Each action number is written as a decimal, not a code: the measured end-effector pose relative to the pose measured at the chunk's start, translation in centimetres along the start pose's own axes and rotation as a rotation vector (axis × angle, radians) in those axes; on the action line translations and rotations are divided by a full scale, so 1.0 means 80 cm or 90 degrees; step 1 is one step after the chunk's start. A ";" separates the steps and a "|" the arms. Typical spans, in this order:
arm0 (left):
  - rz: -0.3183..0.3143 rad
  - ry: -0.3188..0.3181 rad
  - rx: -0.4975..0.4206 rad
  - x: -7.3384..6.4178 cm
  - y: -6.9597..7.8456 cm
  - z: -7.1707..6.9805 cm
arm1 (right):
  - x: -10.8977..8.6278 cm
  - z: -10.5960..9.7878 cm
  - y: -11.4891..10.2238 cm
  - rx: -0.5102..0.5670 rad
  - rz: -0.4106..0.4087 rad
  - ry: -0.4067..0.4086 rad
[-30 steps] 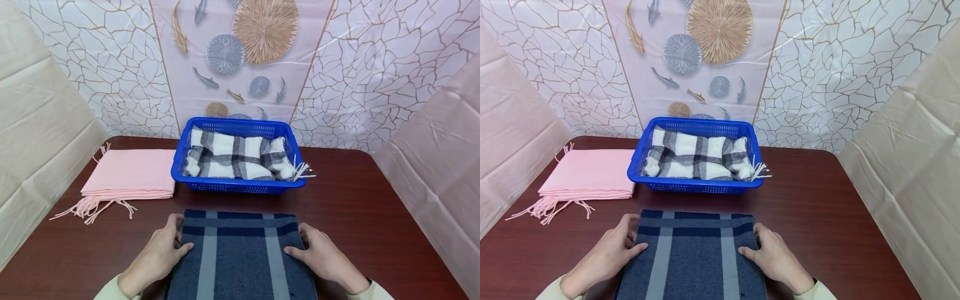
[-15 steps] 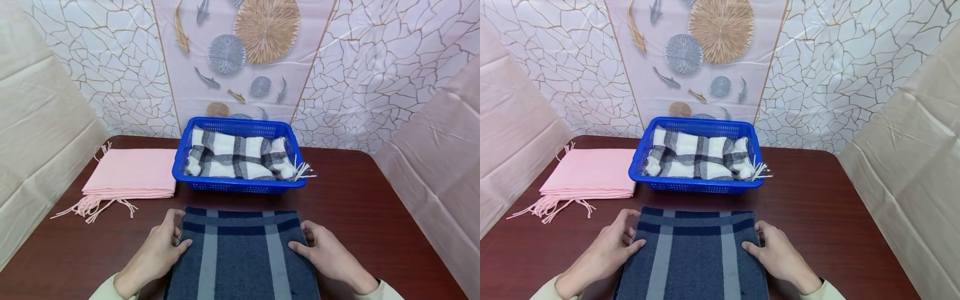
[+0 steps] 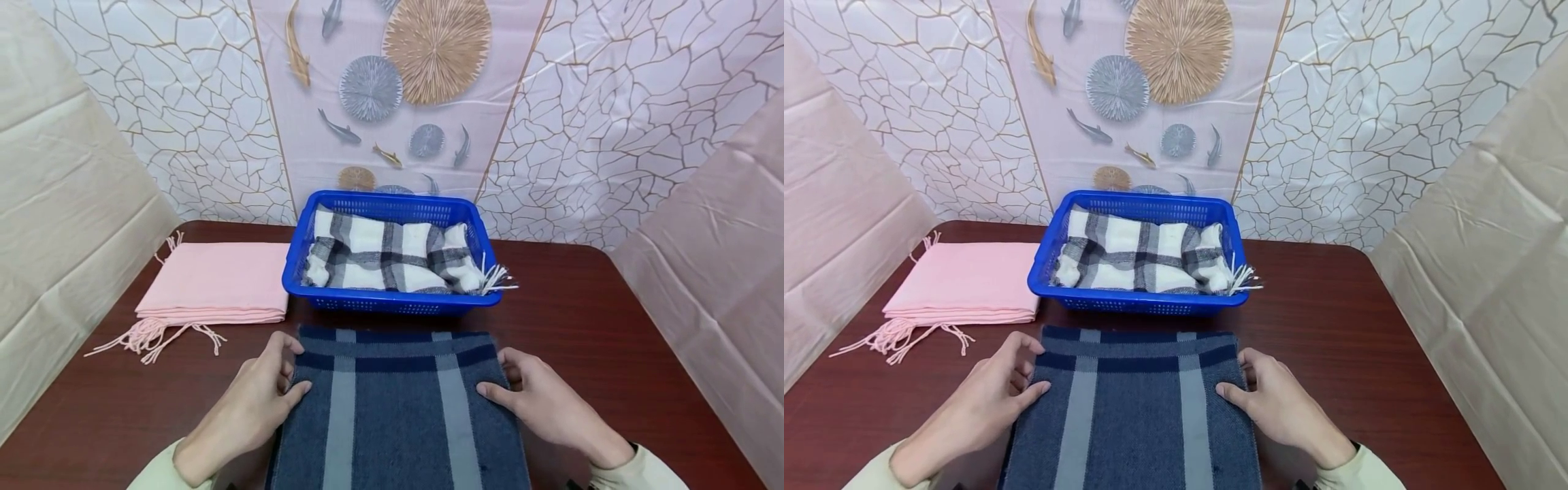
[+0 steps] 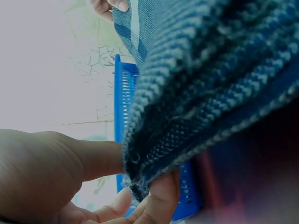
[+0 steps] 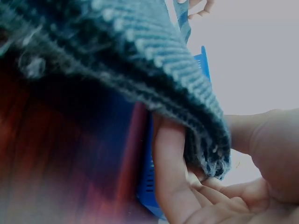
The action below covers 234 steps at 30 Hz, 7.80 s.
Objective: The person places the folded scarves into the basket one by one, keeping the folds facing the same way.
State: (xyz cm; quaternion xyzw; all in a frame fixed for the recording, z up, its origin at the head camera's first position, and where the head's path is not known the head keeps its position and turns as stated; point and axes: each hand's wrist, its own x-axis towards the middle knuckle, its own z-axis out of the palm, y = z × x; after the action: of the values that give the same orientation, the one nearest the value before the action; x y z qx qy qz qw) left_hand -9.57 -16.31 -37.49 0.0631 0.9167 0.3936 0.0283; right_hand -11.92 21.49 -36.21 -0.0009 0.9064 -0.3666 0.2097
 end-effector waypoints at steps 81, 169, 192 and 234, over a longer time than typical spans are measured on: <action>0.012 -0.018 0.092 0.140 0.074 -0.113 | 0.073 -0.132 -0.117 -0.038 -0.131 0.030; -0.148 -0.008 0.219 0.321 0.065 -0.074 | 0.238 -0.130 -0.145 -0.178 0.003 0.105; -0.196 0.034 0.266 0.327 0.064 -0.051 | 0.248 -0.109 -0.149 -0.313 0.054 0.155; 0.056 -0.030 0.178 0.181 0.033 -0.103 | 0.121 -0.076 -0.118 -0.310 -0.107 0.198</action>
State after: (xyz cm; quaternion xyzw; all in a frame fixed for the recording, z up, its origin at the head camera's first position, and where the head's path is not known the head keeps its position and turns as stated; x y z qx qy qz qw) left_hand -24.47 -18.41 -29.94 0.1158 0.9581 0.2611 0.0232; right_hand -24.50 17.08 -29.70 -0.0702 0.9857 -0.1503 0.0308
